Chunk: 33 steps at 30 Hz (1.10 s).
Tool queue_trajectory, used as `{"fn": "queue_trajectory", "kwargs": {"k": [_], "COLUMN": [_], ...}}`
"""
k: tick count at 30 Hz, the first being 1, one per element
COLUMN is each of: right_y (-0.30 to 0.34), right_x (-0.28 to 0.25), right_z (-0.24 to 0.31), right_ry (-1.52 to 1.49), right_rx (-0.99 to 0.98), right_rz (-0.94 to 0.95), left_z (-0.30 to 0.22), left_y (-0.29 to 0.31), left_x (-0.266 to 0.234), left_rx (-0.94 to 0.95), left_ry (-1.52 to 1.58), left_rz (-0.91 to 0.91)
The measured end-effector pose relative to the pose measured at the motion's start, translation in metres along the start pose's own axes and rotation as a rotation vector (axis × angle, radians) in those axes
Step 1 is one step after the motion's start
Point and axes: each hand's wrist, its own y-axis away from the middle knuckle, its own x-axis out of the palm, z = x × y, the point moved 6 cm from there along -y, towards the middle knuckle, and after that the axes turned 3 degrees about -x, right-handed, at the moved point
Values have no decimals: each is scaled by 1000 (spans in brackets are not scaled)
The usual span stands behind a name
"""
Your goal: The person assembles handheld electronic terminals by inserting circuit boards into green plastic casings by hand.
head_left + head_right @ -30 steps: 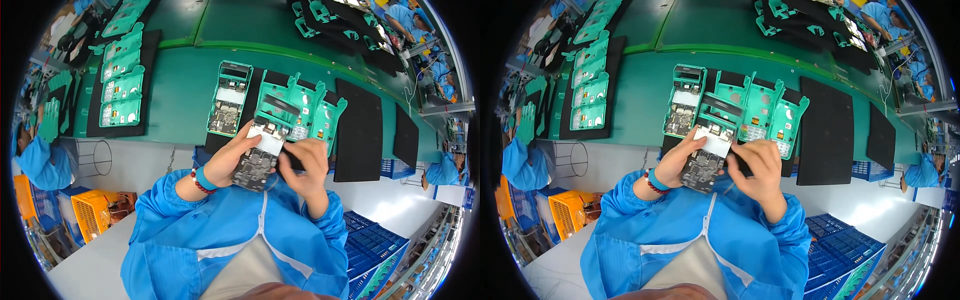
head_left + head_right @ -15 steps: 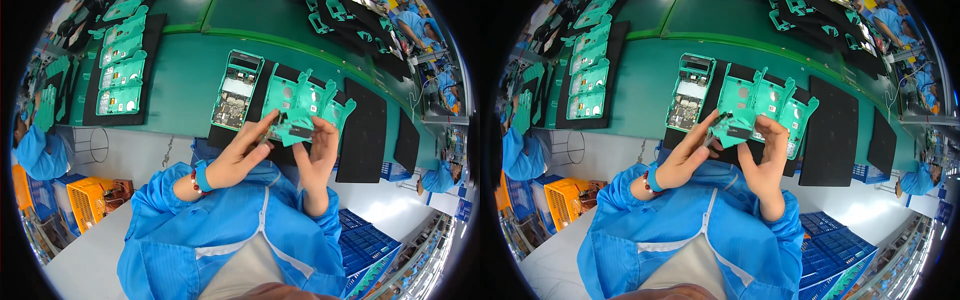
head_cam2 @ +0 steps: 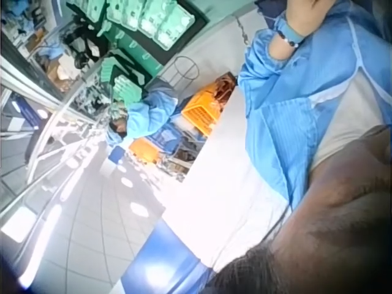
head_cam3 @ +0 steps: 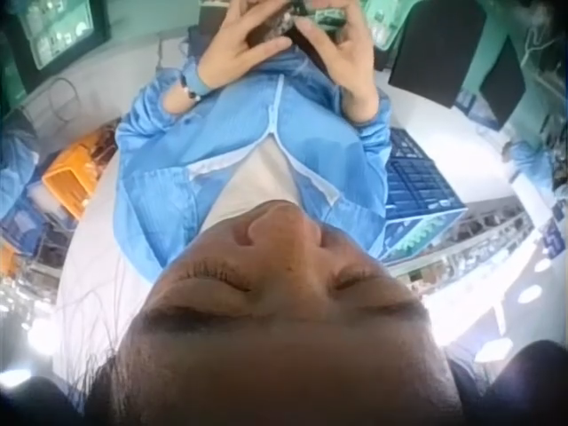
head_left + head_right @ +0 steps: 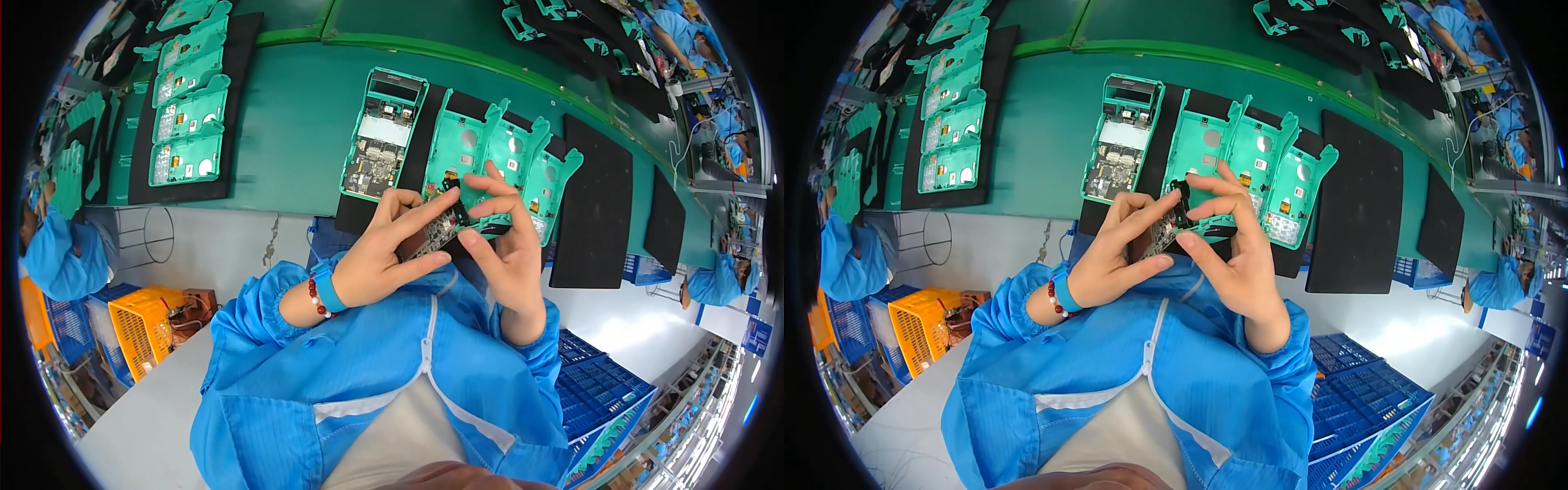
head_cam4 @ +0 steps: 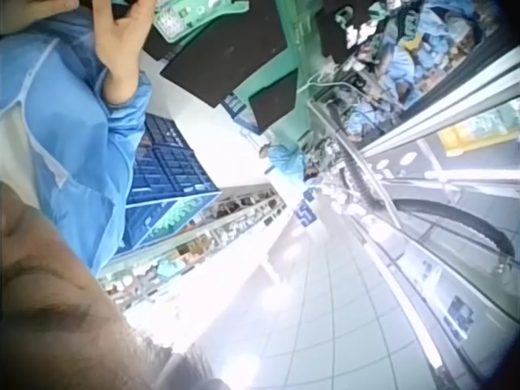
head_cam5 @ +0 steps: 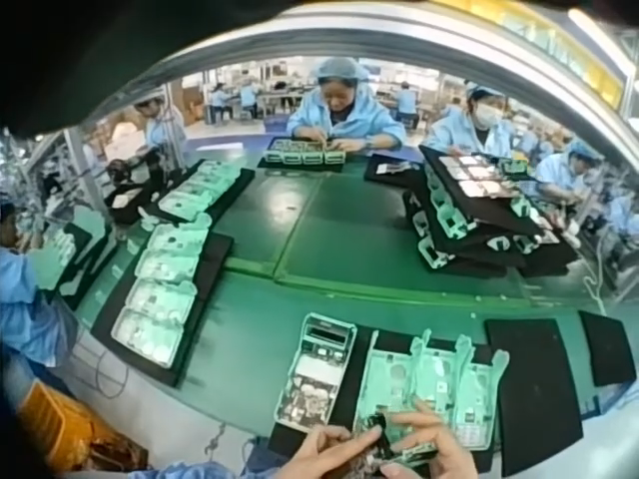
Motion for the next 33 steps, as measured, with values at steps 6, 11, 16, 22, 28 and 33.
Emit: {"fn": "queue_trajectory", "kwargs": {"k": [6,11,16,22,28,33], "right_y": [0,3,3,8,9,20], "right_x": [2,4,2,3,0,-11], "right_z": [4,1,2,-2,-5,-14], "right_ry": [-10,-63,-16,-87,-52,-42], "right_rx": [2,-29,-42,-51,-49,-140], "right_rz": [41,-33,-3,-51,-51,-53], "left_z": [5,2,2,2,7,-2], "left_y": [-2,-2,-1,-2,-1,-3], "left_x": [2,3,3,5,4,-3], "left_rx": [5,51,72,41,-67,50], "left_ry": [55,20,-22,-7,89,-46], "left_rz": [-1,-16,-20,-14,-15,-133]}}
